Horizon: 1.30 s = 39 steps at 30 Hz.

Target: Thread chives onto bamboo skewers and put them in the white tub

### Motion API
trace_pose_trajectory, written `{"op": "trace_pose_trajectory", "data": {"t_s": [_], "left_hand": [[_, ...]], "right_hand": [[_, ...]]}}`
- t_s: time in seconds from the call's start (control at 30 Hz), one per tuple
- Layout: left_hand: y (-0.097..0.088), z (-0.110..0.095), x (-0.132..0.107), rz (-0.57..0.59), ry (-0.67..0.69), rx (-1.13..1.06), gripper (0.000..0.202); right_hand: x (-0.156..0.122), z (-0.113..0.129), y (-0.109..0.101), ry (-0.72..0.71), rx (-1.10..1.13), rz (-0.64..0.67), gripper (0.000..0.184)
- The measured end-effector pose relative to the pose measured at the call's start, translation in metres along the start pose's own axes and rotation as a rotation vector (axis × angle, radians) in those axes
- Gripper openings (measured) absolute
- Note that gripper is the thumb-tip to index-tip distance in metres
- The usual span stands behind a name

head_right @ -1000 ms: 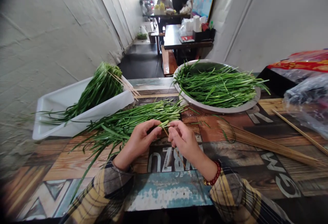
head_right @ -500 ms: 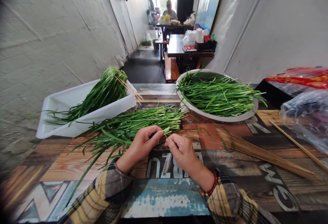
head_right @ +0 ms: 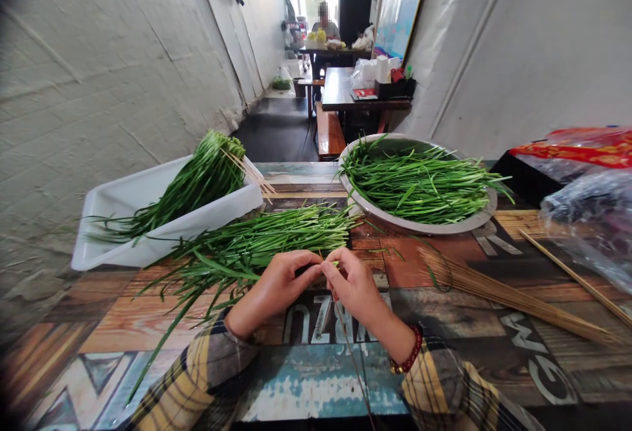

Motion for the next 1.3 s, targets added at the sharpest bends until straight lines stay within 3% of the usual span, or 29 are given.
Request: {"op": "trace_pose_trajectory", "data": {"t_s": [0.07, 0.17, 0.23, 0.4, 0.5, 0.6, 0.73, 0.83, 1.0, 1.13, 1.3], "left_hand": [[-0.015, 0.001, 0.0, -0.095, 0.019, 0.029, 0.015], [-0.046, 0.005, -0.004, -0.329, 0.03, 0.105, 0.017], [-0.055, 0.005, -0.006, -0.4, 0.048, 0.201, 0.019], [-0.038, 0.003, 0.0, -0.286, 0.043, 0.539, 0.027], [-0.035, 0.004, 0.0, -0.282, 0.015, 0.669, 0.029], [-0.038, 0.003, -0.001, -0.308, 0.011, 0.719, 0.015], [-0.049, 0.001, -0.005, -0.403, 0.014, 0.671, 0.013], [-0.06, 0.0, -0.009, -0.499, 0.046, 0.498, 0.011], [-0.057, -0.003, -0.011, -0.463, 0.117, 0.235, 0.018], [-0.057, -0.003, -0.013, -0.454, 0.068, 0.321, 0.021], [-0.058, 0.003, -0.012, -0.432, 0.006, 0.407, 0.017]], "right_hand": [[0.001, 0.001, -0.001, -0.014, -0.022, -0.004, 0.027], [0.001, 0.0, 0.002, -0.018, -0.07, 0.011, 0.023], [0.0, -0.002, 0.009, 0.0, -0.084, 0.054, 0.019], [-0.001, -0.004, 0.019, -0.001, -0.111, 0.128, 0.013], [0.001, 0.007, 0.016, -0.118, -0.215, 0.1, 0.01], [0.003, 0.018, 0.013, -0.224, -0.248, 0.075, 0.01], [0.006, 0.021, 0.01, -0.248, -0.271, 0.05, 0.01], [0.009, 0.02, 0.01, -0.253, -0.288, 0.057, 0.009], [0.011, 0.021, 0.008, -0.268, -0.277, 0.028, 0.012], [0.014, 0.013, 0.006, -0.195, -0.249, -0.01, 0.018], [0.011, -0.002, 0.016, -0.05, 0.01, 0.059, 0.025]]}}
Point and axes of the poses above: each hand's wrist, its own x-axis towards the middle knuckle, its own y-axis out of the palm, z = x × y, the point moved 10 cm from there along x, towards the middle knuckle, and after that the axes turned 2 degrees about x, right-handed, at the moved point
